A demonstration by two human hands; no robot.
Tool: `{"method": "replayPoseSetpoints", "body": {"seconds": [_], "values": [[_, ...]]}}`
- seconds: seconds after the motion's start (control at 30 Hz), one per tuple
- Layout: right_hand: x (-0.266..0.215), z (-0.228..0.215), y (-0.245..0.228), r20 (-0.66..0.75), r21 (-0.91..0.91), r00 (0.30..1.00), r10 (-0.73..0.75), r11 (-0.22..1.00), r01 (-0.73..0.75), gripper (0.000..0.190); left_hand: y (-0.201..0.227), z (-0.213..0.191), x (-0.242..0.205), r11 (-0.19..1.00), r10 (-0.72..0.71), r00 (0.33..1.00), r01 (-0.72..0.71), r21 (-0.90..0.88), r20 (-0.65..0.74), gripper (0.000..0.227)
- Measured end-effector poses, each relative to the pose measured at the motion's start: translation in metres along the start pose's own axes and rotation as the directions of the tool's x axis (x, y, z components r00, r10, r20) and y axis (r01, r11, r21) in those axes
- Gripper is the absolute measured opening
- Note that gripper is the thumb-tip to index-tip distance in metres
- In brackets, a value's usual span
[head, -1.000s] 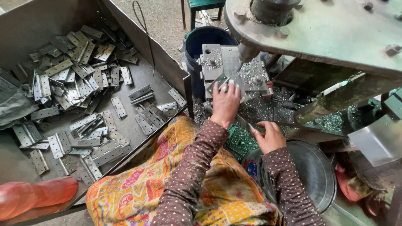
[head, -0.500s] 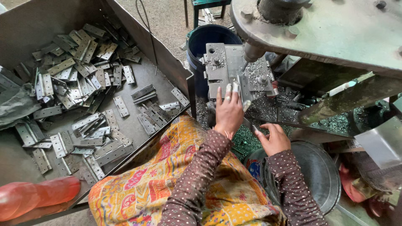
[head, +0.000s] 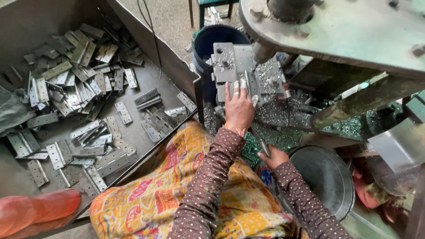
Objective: The person repeatedly picks up small metal plates from a bin, places them into a press machine, and activates the lever to punch holes. The processed plates are then removed and returned to the bin.
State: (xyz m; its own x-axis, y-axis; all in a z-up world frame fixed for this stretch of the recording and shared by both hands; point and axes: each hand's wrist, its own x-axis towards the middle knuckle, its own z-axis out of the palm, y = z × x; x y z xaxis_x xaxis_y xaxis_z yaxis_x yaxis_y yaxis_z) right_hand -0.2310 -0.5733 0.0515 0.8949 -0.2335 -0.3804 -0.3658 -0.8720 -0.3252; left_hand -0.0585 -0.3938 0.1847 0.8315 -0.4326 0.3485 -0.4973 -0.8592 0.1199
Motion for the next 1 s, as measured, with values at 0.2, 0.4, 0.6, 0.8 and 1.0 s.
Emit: {"method": "replayPoseSetpoints", "body": {"seconds": [0.2, 0.4, 0.6, 0.8, 1.0], "values": [[0.017, -0.036, -0.006, 0.048, -0.118, 0.998, 0.033, 0.993, -0.027, 0.062, -0.001, 0.008, 0.007, 0.999, -0.006, 0.997, 0.009, 0.035, -0.071, 0.047], [0.004, 0.019, 0.009, -0.179, -0.013, 0.982, -0.059, 0.998, 0.058, 0.053, 0.001, 0.007, 0.009, 1.000, -0.004, 0.995, 0.004, -0.004, -0.100, 0.044], [0.003, 0.017, 0.001, 0.015, -0.029, 1.000, 0.001, 1.000, 0.000, 0.062, 0.000, 0.004, 0.000, 1.000, -0.001, 0.998, 0.001, -0.013, -0.060, 0.035], [0.007, -0.050, -0.015, -0.028, -0.186, 0.999, -0.042, 0.982, 0.036, 0.059, -0.002, 0.019, 0.026, 0.999, -0.013, 0.999, 0.011, -0.036, -0.044, 0.024], [0.000, 0.022, 0.004, -0.275, -0.117, 0.951, -0.139, 0.987, 0.110, 0.049, -0.002, 0.026, 0.029, 1.000, -0.016, 0.998, 0.015, -0.008, -0.058, 0.031]]}}
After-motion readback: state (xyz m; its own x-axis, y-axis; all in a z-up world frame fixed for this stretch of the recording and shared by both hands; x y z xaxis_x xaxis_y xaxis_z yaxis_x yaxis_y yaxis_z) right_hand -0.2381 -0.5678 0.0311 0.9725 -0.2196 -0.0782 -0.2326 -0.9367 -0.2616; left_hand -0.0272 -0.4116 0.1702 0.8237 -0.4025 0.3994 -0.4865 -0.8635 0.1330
